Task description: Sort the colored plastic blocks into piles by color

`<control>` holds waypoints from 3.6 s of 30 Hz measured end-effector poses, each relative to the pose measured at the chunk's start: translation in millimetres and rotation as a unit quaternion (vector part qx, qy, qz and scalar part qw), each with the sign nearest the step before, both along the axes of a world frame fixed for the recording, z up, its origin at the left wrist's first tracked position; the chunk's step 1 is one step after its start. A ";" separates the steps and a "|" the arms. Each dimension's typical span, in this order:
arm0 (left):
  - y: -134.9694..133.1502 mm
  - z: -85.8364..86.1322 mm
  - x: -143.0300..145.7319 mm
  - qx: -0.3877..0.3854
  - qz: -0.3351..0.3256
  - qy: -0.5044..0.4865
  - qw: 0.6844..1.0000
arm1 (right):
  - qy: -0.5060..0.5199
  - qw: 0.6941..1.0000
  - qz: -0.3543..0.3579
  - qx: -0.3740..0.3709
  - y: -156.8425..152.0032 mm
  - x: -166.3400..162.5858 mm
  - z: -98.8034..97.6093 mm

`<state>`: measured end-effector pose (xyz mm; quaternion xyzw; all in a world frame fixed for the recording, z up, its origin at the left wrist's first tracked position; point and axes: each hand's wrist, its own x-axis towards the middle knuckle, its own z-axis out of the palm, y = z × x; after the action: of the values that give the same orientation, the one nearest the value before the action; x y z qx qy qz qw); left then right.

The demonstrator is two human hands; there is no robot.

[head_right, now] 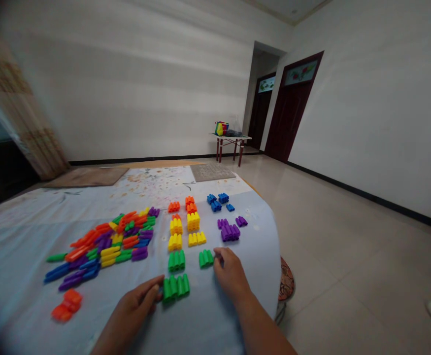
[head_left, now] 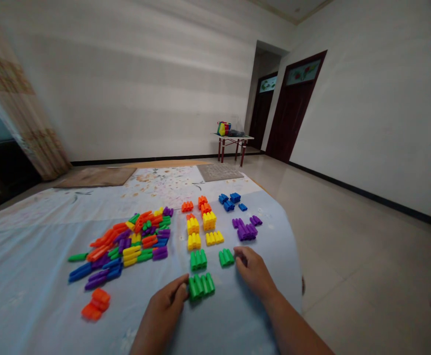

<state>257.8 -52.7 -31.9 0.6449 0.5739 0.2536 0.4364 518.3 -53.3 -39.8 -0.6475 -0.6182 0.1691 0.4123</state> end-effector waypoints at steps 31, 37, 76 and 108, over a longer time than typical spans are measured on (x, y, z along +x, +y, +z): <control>17.6 18.7 -64.6 0.305 0.273 0.137 0.902 | -0.028 0.964 0.110 0.239 -13.3 -42.7 16.5; 16.2 20.2 -88.8 0.197 0.365 0.276 0.867 | -0.034 0.937 0.273 0.215 -34.3 -121.5 34.0; 30.1 61.1 -118.1 0.233 0.289 0.214 0.904 | -0.225 0.951 0.208 -0.035 38.9 -183.0 67.7; 56.6 -33.0 -176.5 0.194 0.315 0.355 0.859 | -0.335 0.932 0.135 -0.024 197.4 -91.5 121.3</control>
<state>81.3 3.9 -64.9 0.5472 0.8017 0.2380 -0.0337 426.8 144.1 81.5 -0.5867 -0.7978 0.0117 0.1387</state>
